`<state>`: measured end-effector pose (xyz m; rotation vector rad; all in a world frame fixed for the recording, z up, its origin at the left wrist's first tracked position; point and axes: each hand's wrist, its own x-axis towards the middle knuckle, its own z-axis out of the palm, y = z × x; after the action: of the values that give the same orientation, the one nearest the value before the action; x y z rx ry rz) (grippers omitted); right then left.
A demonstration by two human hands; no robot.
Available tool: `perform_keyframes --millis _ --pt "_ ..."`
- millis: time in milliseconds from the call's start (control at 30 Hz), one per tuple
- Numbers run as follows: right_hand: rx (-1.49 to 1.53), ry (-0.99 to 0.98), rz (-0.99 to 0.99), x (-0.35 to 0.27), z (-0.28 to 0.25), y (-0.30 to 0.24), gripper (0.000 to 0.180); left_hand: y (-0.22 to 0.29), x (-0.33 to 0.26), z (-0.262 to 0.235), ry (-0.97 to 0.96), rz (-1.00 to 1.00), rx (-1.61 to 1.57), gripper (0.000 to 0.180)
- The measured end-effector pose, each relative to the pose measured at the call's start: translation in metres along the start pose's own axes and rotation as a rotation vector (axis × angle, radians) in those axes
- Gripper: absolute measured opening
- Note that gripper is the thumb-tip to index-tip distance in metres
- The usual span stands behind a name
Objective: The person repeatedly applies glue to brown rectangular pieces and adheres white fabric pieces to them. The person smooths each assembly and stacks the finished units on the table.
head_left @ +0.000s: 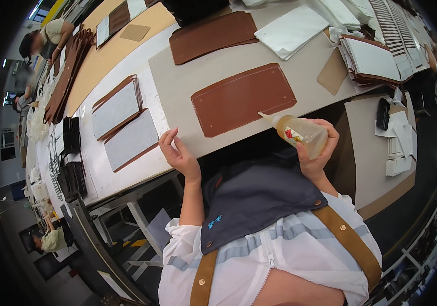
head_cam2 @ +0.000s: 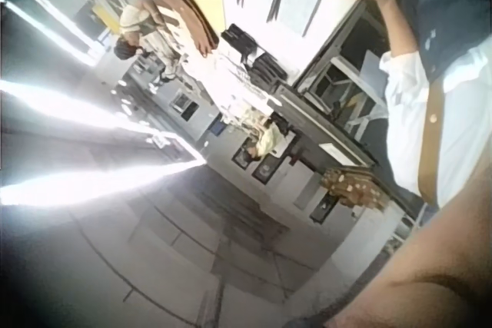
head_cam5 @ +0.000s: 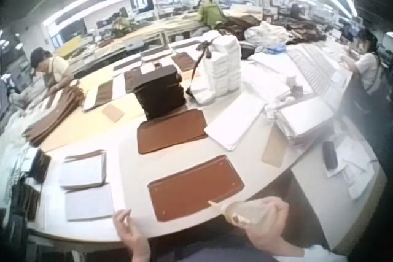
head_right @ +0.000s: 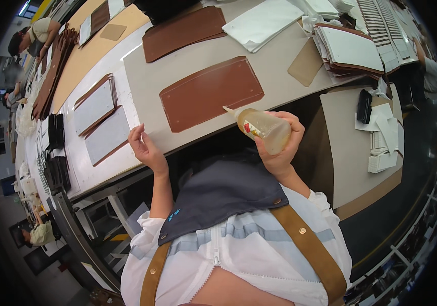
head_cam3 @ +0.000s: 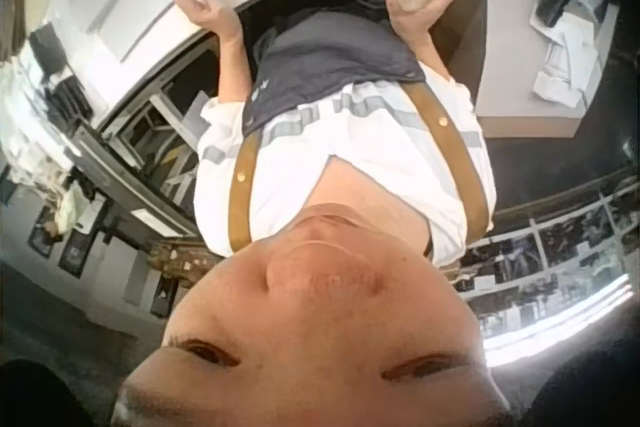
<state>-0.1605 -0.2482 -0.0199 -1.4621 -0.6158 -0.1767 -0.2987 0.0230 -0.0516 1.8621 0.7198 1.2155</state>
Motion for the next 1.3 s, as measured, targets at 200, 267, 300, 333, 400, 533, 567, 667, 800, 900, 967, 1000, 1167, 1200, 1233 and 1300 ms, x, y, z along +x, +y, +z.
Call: perform_keyframes --millis 200,267,300,333,400,533,567,667,800,900,967,1000,1167,1200,1233,1300 --pt "0.035 -0.124 -0.053 -0.002 0.022 -0.001 0.062 -0.001 0.0 -0.002 -0.001 0.0 -0.006 0.021" --pt "0.066 -0.15 -0.07 -0.004 0.03 0.0 0.063 0.003 0.001 -0.001 0.006 -0.021 -0.035 0.023" --pt "0.071 -0.169 -0.075 -0.004 0.034 0.0 0.064 0.005 0.001 0.0 0.01 -0.032 -0.051 0.024" --pt "0.075 -0.187 -0.081 -0.005 0.037 0.0 0.064 0.005 0.001 0.0 0.01 -0.035 -0.053 0.024" --pt "0.076 -0.23 -0.098 -0.006 0.044 0.001 0.065 0.005 0.001 0.0 0.009 -0.042 -0.06 0.025" --pt "0.11 -0.303 -0.13 -0.007 0.063 0.004 0.069 0.003 -0.001 -0.002 0.01 -0.047 -0.06 0.024" --pt "0.131 -0.313 -0.134 -0.009 0.069 0.006 0.07 0.003 -0.001 -0.001 0.012 -0.05 -0.062 0.024" --pt "0.153 -0.359 -0.15 -0.011 0.084 0.008 0.074 0.002 -0.001 -0.003 0.013 -0.048 -0.059 0.024" --pt "0.446 -0.218 -0.001 -0.012 0.102 0.007 0.069 -0.001 -0.001 -0.003 0.013 -0.052 -0.062 0.025" --pt "0.432 -0.028 0.142 0.015 0.086 0.006 0.073 -0.002 -0.002 -0.004 0.011 -0.054 -0.071 0.025" --pt "0.357 0.201 0.232 0.026 0.05 0.036 0.064 -0.001 -0.002 -0.004 0.015 -0.042 -0.058 0.024" --pt "0.302 0.265 0.227 0.042 0.031 0.044 0.063 -0.001 -0.002 -0.004 0.018 -0.037 -0.053 0.024" --pt "-0.31 0.52 0.193 0.089 -0.069 0.088 0.066 0.0 -0.003 -0.003 0.015 -0.055 -0.079 0.023" --pt "-0.485 0.511 0.223 0.088 -0.088 0.102 0.064 -0.002 -0.003 -0.003 0.012 -0.048 -0.072 0.023" --pt "-0.655 0.5 0.257 0.089 -0.096 0.109 0.062 -0.001 -0.003 -0.003 0.01 -0.04 -0.061 0.023" --pt "-0.916 0.501 0.159 0.089 -0.112 0.12 0.06 0.001 -0.002 -0.001 -0.001 -0.051 -0.066 0.023"
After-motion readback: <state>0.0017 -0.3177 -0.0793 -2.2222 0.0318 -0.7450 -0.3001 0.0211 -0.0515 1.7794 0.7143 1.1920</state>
